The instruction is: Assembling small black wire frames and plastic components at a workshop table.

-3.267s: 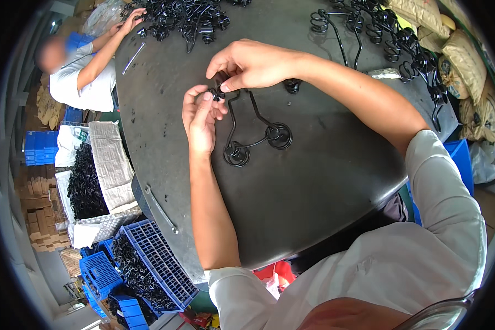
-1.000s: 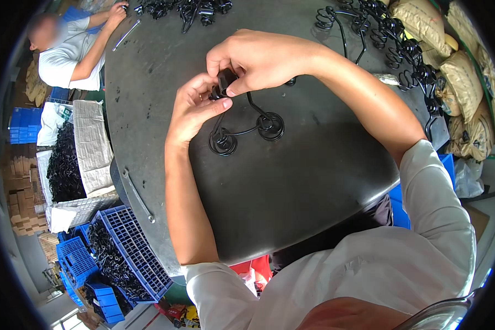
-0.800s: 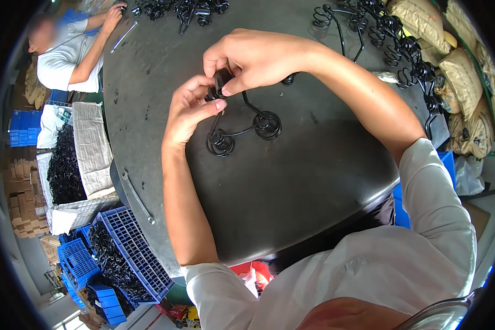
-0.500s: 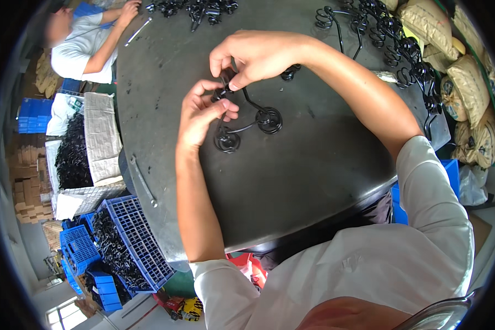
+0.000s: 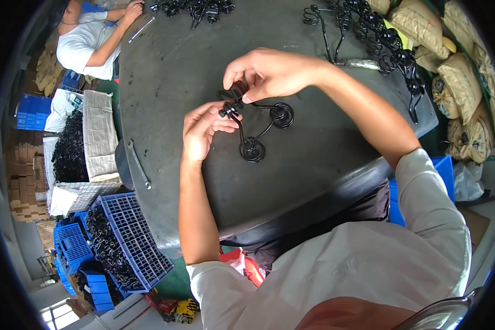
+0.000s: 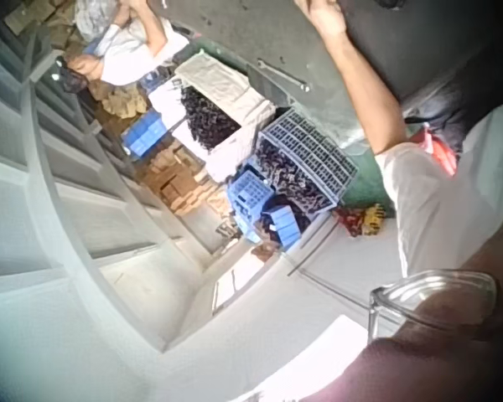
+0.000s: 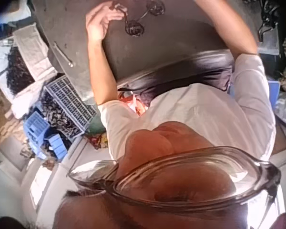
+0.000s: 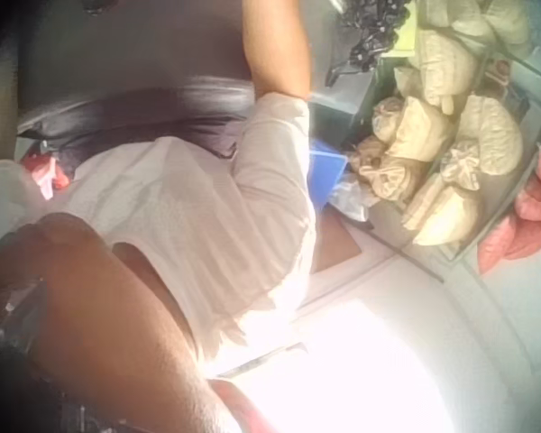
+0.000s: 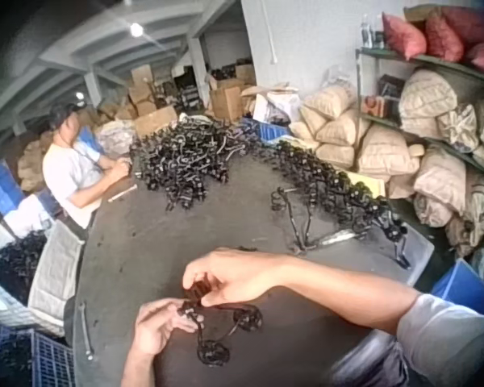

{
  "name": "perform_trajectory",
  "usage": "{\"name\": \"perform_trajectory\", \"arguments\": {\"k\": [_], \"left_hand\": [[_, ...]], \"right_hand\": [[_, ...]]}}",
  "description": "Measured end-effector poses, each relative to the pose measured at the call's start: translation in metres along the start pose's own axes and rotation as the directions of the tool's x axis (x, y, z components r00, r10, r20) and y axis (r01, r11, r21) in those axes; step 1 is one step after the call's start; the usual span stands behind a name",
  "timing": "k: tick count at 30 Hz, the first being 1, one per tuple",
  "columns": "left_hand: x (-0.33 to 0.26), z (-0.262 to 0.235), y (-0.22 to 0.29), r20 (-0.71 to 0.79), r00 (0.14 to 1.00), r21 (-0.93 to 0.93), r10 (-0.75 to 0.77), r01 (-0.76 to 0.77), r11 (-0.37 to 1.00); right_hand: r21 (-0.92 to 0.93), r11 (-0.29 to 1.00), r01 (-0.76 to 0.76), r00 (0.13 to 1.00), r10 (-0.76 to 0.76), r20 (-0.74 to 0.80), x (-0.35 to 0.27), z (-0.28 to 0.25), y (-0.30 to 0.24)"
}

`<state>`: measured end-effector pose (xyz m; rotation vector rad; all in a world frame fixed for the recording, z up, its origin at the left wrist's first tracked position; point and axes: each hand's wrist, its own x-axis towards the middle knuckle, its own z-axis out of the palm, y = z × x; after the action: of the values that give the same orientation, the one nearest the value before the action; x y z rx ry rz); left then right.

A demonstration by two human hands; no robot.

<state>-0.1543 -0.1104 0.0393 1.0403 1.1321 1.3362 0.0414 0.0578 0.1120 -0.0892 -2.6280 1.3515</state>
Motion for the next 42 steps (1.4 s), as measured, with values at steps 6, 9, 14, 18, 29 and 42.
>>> {"name": "perform_trajectory", "arguments": {"k": [6,9,14,18,29,42], "left_hand": [[-0.003,0.009,0.003,0.004,1.000,0.138,0.005,-0.005,0.990],[-0.008,0.012,0.007,-0.003,1.000,0.196,0.016,-0.015,0.980],[-0.015,0.009,0.017,-0.060,0.976,0.549,0.207,-0.141,0.824],[-0.012,0.009,0.010,-0.094,0.934,0.566,0.345,-0.235,0.790],[-0.016,0.019,0.019,-0.157,0.961,0.462,0.228,-0.133,0.877],[-0.014,0.021,0.012,-0.157,0.972,0.301,0.176,-0.122,0.946]], "right_hand": [[0.153,0.988,0.001,0.978,0.031,-0.207,-0.020,0.029,0.008],[-0.020,1.000,-0.008,0.975,0.003,-0.223,-0.022,0.030,-0.006],[-0.242,0.954,0.175,0.915,-0.248,-0.319,-0.025,0.044,-0.011],[-0.252,0.956,0.151,0.927,-0.226,-0.299,-0.025,0.042,-0.013],[-0.238,0.958,0.158,0.926,-0.228,-0.302,-0.026,0.044,-0.009],[-0.259,0.951,0.170,0.917,-0.249,-0.311,-0.025,0.046,-0.008]]}}
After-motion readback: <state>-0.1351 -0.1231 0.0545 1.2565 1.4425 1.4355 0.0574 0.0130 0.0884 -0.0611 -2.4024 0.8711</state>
